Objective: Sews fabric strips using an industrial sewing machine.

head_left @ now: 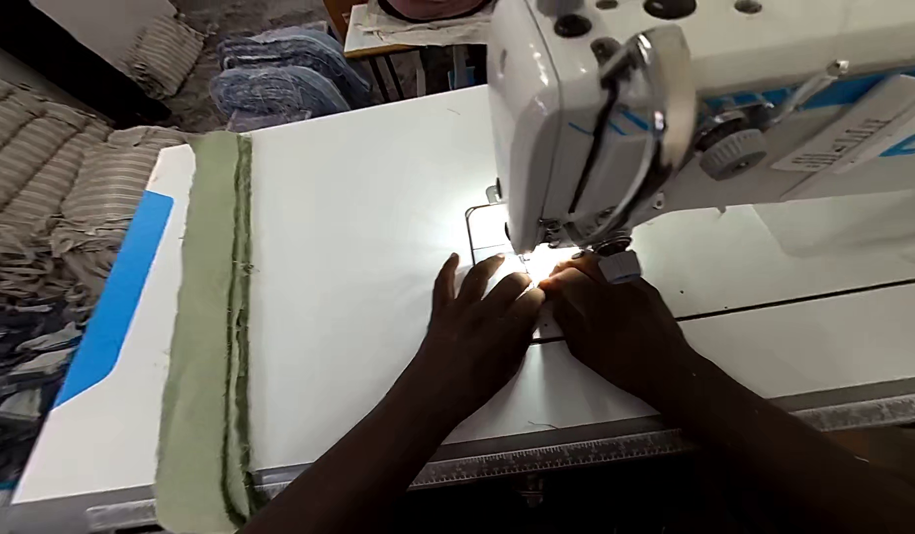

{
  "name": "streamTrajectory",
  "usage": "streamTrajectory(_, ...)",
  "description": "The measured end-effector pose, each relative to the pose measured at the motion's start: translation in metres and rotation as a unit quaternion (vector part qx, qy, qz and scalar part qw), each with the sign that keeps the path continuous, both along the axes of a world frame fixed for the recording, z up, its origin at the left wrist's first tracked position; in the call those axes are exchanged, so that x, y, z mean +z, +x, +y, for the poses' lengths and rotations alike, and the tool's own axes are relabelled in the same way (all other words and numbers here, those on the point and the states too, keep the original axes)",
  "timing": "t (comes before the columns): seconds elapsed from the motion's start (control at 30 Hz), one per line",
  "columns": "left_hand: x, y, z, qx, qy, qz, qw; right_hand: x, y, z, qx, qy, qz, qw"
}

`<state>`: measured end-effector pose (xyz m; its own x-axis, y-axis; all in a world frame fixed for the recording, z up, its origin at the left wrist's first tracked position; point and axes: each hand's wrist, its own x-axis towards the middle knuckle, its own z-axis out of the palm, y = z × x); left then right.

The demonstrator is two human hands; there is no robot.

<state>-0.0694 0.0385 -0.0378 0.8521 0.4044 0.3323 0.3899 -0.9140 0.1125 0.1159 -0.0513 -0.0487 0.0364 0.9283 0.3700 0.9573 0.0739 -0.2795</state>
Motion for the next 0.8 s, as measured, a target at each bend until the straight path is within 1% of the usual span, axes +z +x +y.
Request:
streamTrajectory(0.1, -0.006, 0.002, 0.004, 0.018, -0.009, -0.019, 1.0, -0.004, 0.007, 0.002, 0.029, -0.015, -0.028, 0.999)
streamTrajectory(0.2, -0.008, 0.0, 0.002, 0.015, 0.007, -0.02, 1.0, -0.01, 0.025, 0.016, 0.054, -0.031, -0.019, 0.998)
streamTrajectory(0.27, -0.009, -0.004, 0.002, 0.013, 0.018, -0.052, 0.998, -0.008, 0.036, 0.023, 0.095, -0.006, -0.006, 0.995)
streamTrajectory(0.33, -0.01, -0.006, 0.001, 0.016, 0.018, -0.079, 0.997, -0.004, 0.045, 0.023, 0.131, 0.01, -0.023, 0.991)
streamTrajectory(0.37, -0.01, -0.006, 0.001, 0.02, 0.012, -0.085, 0.996, -0.001, 0.045, 0.02, 0.133, 0.012, -0.034, 0.99)
streamTrajectory(0.43, -0.01, -0.005, 0.0, 0.036, -0.003, -0.079, 0.996, 0.002, 0.038, 0.011, 0.118, 0.007, -0.038, 0.992)
streamTrajectory(0.53, -0.009, -0.003, 0.001, 0.045, -0.002, -0.081, 0.996, 0.0, 0.021, 0.005, 0.078, -0.007, -0.019, 0.997)
streamTrajectory(0.63, -0.009, -0.003, 0.0, 0.048, 0.002, -0.077, 0.996, -0.004, 0.013, 0.007, 0.043, -0.014, -0.01, 0.999)
streamTrajectory(0.73, -0.009, -0.003, 0.001, 0.046, 0.008, -0.081, 0.996, -0.004, 0.004, 0.013, 0.009, -0.028, -0.033, 0.999)
streamTrajectory(0.8, -0.009, -0.004, 0.0, 0.043, 0.011, -0.085, 0.995, -0.004, 0.003, 0.017, 0.001, -0.036, -0.029, 0.999)
